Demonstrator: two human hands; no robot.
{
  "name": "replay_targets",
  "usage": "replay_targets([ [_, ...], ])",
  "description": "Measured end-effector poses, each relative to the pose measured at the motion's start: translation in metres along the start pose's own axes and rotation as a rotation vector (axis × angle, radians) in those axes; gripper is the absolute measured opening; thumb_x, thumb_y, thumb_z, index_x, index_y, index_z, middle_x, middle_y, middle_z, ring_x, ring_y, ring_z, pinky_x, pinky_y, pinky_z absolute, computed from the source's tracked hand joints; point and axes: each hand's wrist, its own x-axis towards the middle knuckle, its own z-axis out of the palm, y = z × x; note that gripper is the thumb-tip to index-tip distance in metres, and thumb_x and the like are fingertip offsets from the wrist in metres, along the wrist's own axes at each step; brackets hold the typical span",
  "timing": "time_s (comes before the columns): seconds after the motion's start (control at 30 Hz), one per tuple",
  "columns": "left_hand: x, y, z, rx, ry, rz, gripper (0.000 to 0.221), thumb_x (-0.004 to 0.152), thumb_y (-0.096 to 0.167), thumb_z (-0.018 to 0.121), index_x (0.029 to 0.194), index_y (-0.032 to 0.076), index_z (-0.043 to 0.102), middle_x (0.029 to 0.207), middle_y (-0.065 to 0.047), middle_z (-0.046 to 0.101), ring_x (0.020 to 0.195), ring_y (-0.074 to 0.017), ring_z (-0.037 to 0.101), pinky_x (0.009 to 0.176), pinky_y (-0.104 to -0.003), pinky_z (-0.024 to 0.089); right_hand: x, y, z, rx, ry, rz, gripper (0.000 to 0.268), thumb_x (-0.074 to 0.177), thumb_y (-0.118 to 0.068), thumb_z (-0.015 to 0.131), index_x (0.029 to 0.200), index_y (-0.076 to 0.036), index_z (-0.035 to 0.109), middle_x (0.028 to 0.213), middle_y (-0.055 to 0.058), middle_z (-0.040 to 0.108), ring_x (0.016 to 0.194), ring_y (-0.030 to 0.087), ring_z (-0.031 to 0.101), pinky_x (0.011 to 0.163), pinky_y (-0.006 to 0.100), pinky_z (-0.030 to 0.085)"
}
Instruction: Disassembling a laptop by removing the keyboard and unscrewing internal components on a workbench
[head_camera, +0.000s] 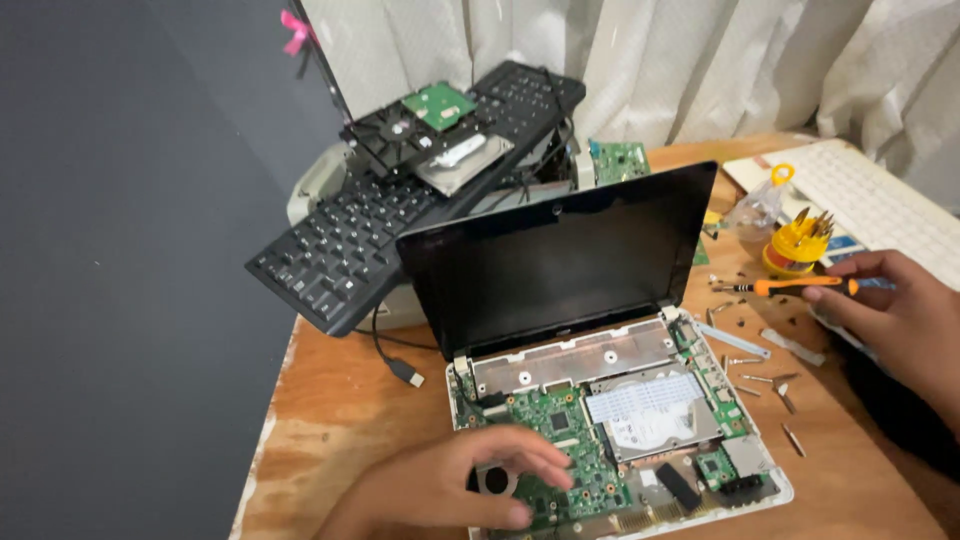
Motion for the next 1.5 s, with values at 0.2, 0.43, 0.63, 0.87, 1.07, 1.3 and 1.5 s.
replay_targets([
  [0.2, 0.070, 0.025, 0.017, 0.503, 0.107, -0.091, 0.049, 0.093, 0.037, 0.056, 0.138, 0.020, 0.055, 0.141, -0.003, 0.064, 0.130, -0.0188, 0.060, 0.107, -0.033, 0.044, 0.000, 0.000, -0.002, 0.016, -0.033, -0.020, 0.033, 0.092, -0.010, 0.081, 0.120, -0.006, 0.064, 0.093, 0.013, 0.074, 0.082, 0.009, 0.056, 0.061, 0.020, 0.034],
  [0.43, 0.186, 0.010, 0.025, 0.668, 0.292, 0.156, 0.050, 0.098, 0.023, 0.050, 0.147, 0.010, 0.044, 0.147, -0.017, 0.054, 0.121, -0.0303, 0.062, 0.107, -0.043, 0.041, -0.010, -0.021, -0.002, 0.077, -0.013, 0.028, 0.029, 0.093, -0.009, 0.080, 0.118, -0.008, 0.064, 0.105, 0.013, 0.074, 0.097, 0.011, 0.063, 0.071, 0.022, 0.042],
  [0.63, 0.276, -0.005, 0.031, 0.786, 0.550, 0.323, 0.046, 0.087, -0.005, 0.049, 0.132, 0.008, 0.047, 0.127, -0.020, 0.060, 0.116, -0.0409, 0.062, 0.091, -0.049, 0.044, 0.008, 0.013, -0.008, 0.194, 0.024, 0.026, 0.032, 0.093, -0.009, 0.080, 0.120, -0.007, 0.063, 0.111, 0.007, 0.068, 0.088, 0.011, 0.060, 0.075, 0.020, 0.046],
  [0.87, 0.392, -0.070, 0.013, 1.488, 1.009, 0.389, 0.036, 0.080, 0.003, 0.072, 0.112, 0.010, 0.058, 0.068, -0.007, 0.066, 0.063, -0.0377, 0.069, 0.053, -0.050, 0.051, 0.016, 0.036, -0.016, 0.347, 0.012, -0.004, 0.036, 0.094, -0.002, 0.076, 0.123, -0.003, 0.057, 0.113, 0.017, 0.068, 0.084, 0.022, 0.068, 0.077, 0.023, 0.056],
  [1.07, 0.376, -0.057, 0.001, 1.441, 0.768, 0.237, 0.051, 0.079, 0.000, 0.068, 0.126, 0.010, 0.053, 0.074, -0.011, 0.074, 0.075, -0.0393, 0.074, 0.063, -0.053, 0.057, 0.012, 0.018, -0.018, 0.300, 0.015, 0.045, 0.033, 0.094, -0.004, 0.076, 0.122, -0.002, 0.058, 0.115, 0.016, 0.069, 0.083, 0.024, 0.067, 0.076, 0.026, 0.055],
  [1.3, 0.405, -0.096, -0.002, 1.574, 0.981, 0.333, 0.071, 0.066, 0.000, 0.080, 0.131, 0.012, 0.056, 0.061, -0.002, 0.065, 0.061, -0.0298, 0.067, 0.061, -0.045, 0.050, 0.014, 0.021, -0.027, 0.244, 0.067, 0.143, 0.037, 0.094, -0.013, 0.082, 0.123, -0.008, 0.059, 0.098, 0.015, 0.068, 0.074, 0.018, 0.062, 0.065, 0.028, 0.050],
  [1.5, 0.422, -0.115, -0.010, 1.666, 0.877, 0.246, 0.073, 0.070, 0.015, 0.077, 0.139, 0.022, 0.056, 0.069, 0.004, 0.070, 0.065, -0.0259, 0.068, 0.064, -0.041, 0.042, 0.021, 0.028, -0.035, 0.165, 0.124, 0.064, 0.039, 0.096, -0.021, 0.082, 0.125, -0.010, 0.058, 0.122, 0.007, 0.063, 0.097, 0.018, 0.063, 0.074, 0.028, 0.047],
])
